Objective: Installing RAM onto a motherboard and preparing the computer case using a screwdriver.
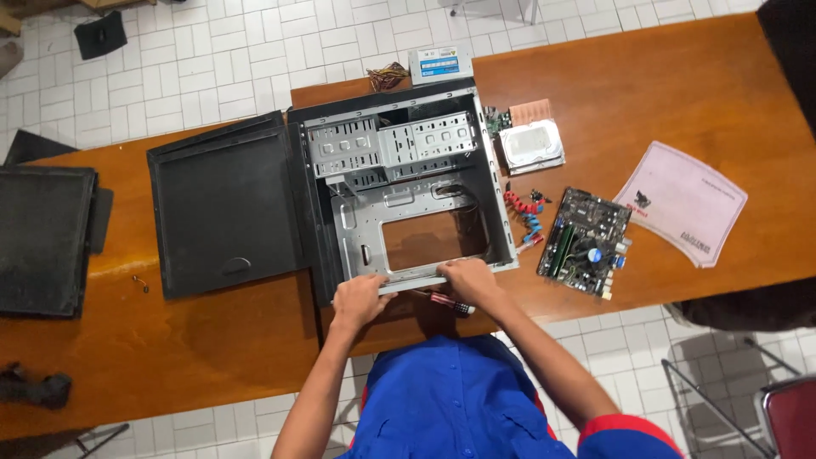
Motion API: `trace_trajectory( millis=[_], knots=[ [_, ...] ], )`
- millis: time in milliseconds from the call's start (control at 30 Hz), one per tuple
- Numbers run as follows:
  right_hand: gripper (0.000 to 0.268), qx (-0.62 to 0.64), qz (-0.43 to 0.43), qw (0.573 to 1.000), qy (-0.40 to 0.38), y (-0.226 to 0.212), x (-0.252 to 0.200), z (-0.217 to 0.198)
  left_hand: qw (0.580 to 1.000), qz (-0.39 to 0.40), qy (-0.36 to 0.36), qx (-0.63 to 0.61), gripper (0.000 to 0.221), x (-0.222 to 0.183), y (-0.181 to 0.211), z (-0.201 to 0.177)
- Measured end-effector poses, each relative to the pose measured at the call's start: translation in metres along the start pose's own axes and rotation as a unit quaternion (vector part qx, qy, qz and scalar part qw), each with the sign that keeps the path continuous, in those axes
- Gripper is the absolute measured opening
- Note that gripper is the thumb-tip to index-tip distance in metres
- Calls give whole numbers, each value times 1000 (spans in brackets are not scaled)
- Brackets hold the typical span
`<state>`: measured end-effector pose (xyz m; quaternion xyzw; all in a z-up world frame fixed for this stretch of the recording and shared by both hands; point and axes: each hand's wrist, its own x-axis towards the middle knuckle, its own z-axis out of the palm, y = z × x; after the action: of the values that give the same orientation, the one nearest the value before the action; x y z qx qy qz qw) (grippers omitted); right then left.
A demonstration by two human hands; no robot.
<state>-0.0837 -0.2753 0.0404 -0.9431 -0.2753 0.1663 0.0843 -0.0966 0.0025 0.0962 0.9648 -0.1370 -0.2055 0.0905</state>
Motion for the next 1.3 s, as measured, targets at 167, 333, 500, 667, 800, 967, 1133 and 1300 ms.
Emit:
trace_trajectory(
  millis=[167, 333, 500, 667, 800, 967, 1133, 1300],
  knots=[
    [20, -4, -30, 999, 40, 5, -4, 10, 999, -23, 31, -16, 35, -3, 4, 5],
    [21, 2, -47, 996, 71, 1, -9, -7, 996, -53, 74, -24, 38, -3, 5, 11],
    [25, 1, -54, 996, 78, 7, -6, 12, 994, -85, 69, -20, 39, -9, 21, -11],
    [30, 7, -82, 991, 102, 8, -9, 7, 992, -106, 66, -21, 40, -8, 24, -12],
    [29, 20, -112, 984, 138, 10, -11, 6, 991, -120, 58, -19, 42, -5, 21, -7],
    [26, 21, -139, 977, 163, 12, -14, 5, 990, -129, 60, -21, 41, -6, 22, -6],
    [23, 5, -163, 965, 207, 15, -14, 6, 988, -127, 87, -18, 41, -5, 17, 6],
    [23, 12, -177, 959, 222, 17, -12, 9, 986, -126, 111, -7, 41, -4, 12, 18]
  ],
)
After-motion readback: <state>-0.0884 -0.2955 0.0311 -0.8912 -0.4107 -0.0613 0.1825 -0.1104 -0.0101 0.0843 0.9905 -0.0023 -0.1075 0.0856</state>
